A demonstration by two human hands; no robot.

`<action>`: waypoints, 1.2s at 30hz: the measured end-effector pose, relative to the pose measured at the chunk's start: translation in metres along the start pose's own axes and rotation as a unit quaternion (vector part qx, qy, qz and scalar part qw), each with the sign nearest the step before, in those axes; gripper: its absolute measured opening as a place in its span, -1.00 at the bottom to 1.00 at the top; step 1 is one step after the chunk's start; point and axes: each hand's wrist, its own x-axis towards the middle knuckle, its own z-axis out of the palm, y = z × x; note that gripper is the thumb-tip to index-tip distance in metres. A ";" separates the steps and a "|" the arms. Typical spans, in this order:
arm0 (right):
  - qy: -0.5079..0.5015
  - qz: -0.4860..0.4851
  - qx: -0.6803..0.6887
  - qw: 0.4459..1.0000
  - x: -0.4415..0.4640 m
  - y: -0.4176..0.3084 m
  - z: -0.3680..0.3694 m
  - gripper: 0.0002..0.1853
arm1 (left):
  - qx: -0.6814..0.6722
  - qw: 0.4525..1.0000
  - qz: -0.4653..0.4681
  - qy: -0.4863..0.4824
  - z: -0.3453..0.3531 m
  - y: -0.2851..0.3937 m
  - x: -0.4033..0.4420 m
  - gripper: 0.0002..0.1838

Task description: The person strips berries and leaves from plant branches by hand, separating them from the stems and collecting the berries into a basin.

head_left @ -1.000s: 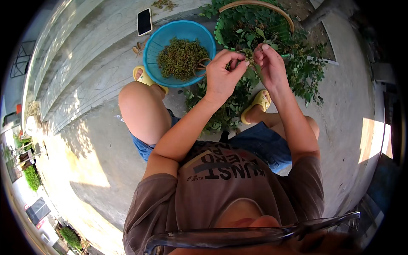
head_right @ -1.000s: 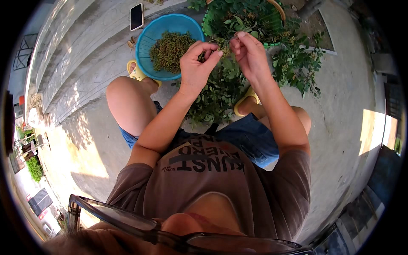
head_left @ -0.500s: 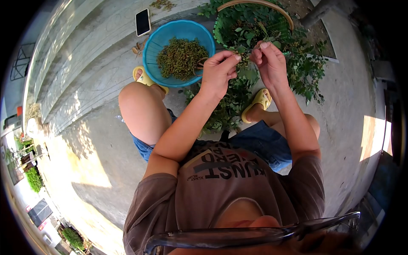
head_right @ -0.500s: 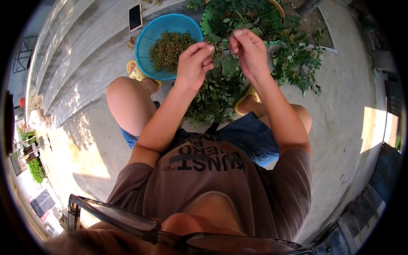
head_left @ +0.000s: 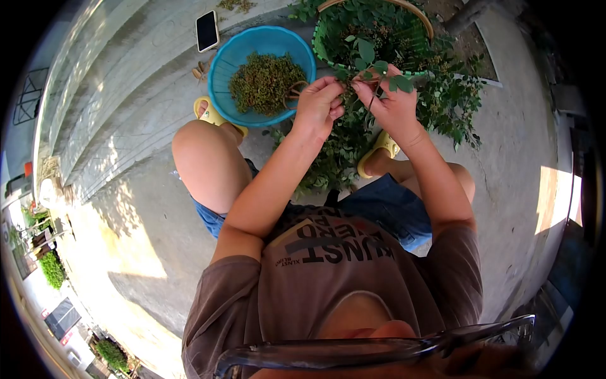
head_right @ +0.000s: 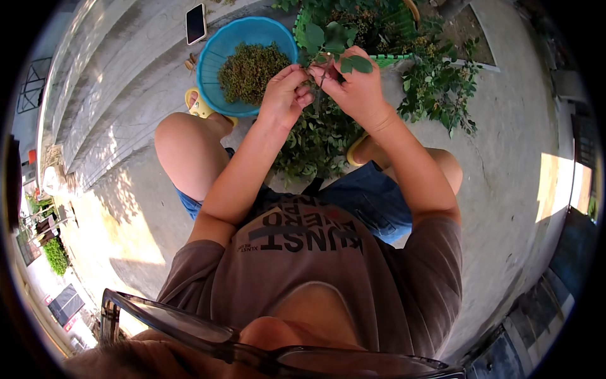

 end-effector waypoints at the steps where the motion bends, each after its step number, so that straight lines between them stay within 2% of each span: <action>1: 0.009 0.046 0.036 0.998 0.000 0.000 0.002 -0.85 | -0.007 1.000 -0.013 0.004 -0.001 -0.001 0.000 -0.87; 3: 0.027 0.138 0.106 0.984 0.000 0.002 0.003 -0.88 | -0.015 1.000 -0.027 0.007 -0.002 -0.002 -0.001 -0.89; 4: 0.035 0.230 0.255 0.938 0.006 0.005 -0.002 -0.85 | -0.004 0.999 -0.043 -0.023 -0.002 0.000 -0.003 -0.90; 5: 0.076 0.258 0.342 0.900 0.012 0.011 -0.005 -0.84 | 0.007 0.997 -0.059 -0.053 -0.001 0.001 -0.004 -0.92; 6: 0.096 0.300 0.384 0.868 0.015 0.019 -0.009 -0.84 | 0.006 0.996 -0.060 -0.058 -0.004 0.001 -0.003 -0.92; 7: 0.114 0.339 0.425 0.831 0.016 0.027 -0.014 -0.84 | -0.016 0.991 -0.067 -0.112 -0.011 -0.001 -0.001 -0.94; 8: 0.116 0.338 0.422 0.833 0.016 0.033 -0.017 -0.84 | -0.038 0.983 -0.074 -0.165 -0.016 -0.002 0.000 -0.94; 10: 0.110 0.404 0.521 0.744 0.013 0.042 -0.021 -0.82 | -0.062 0.977 -0.073 -0.190 -0.017 -0.001 0.000 -0.95; 11: 0.111 0.404 0.519 0.745 0.012 0.046 -0.021 -0.82 | -0.084 0.971 -0.070 -0.211 -0.018 -0.002 0.000 -0.96; 13: 0.080 0.423 0.580 0.691 0.012 0.049 -0.021 -0.82 | -0.099 0.969 -0.065 -0.217 -0.013 0.001 -0.003 -0.95; 15: 0.079 0.427 0.583 0.686 0.011 0.049 -0.021 -0.83 | -0.113 0.967 -0.058 -0.221 -0.012 0.002 -0.004 -0.94; 17: 0.069 0.431 0.622 0.651 0.010 0.049 -0.022 -0.85 | -0.099 0.967 -0.054 -0.229 -0.014 0.003 -0.003 -0.93; 21: 0.072 0.439 0.619 0.648 0.009 0.051 -0.022 -0.85 | -0.098 0.973 -0.026 -0.207 -0.010 0.010 -0.008 -0.93; 23: 0.065 0.442 0.631 0.634 0.008 0.053 -0.022 -0.85 | -0.118 0.964 -0.022 -0.236 -0.011 0.016 -0.006 -0.93; 30: 0.056 0.423 0.648 0.631 0.008 0.056 -0.020 -0.88 | -0.092 0.965 0.008 -0.244 -0.008 0.032 -0.012 -0.90; 32: 0.085 0.448 0.589 0.667 0.010 0.054 -0.019 -0.89 | -0.068 0.970 0.003 -0.234 -0.007 0.034 -0.013 -0.90; 33: 0.084 0.448 0.589 0.667 0.010 0.053 -0.020 -0.89 | -0.068 0.970 0.004 -0.234 -0.005 0.035 -0.014 -0.90; 35: 0.026 0.453 0.631 0.629 0.011 0.048 -0.023 -0.87 | -0.055 0.976 -0.011 -0.208 -0.002 0.036 -0.019 -0.90; 36: 0.025 0.454 0.631 0.629 0.012 0.045 -0.024 -0.87 | -0.055 0.976 -0.011 -0.208 -0.001 0.036 -0.020 -0.90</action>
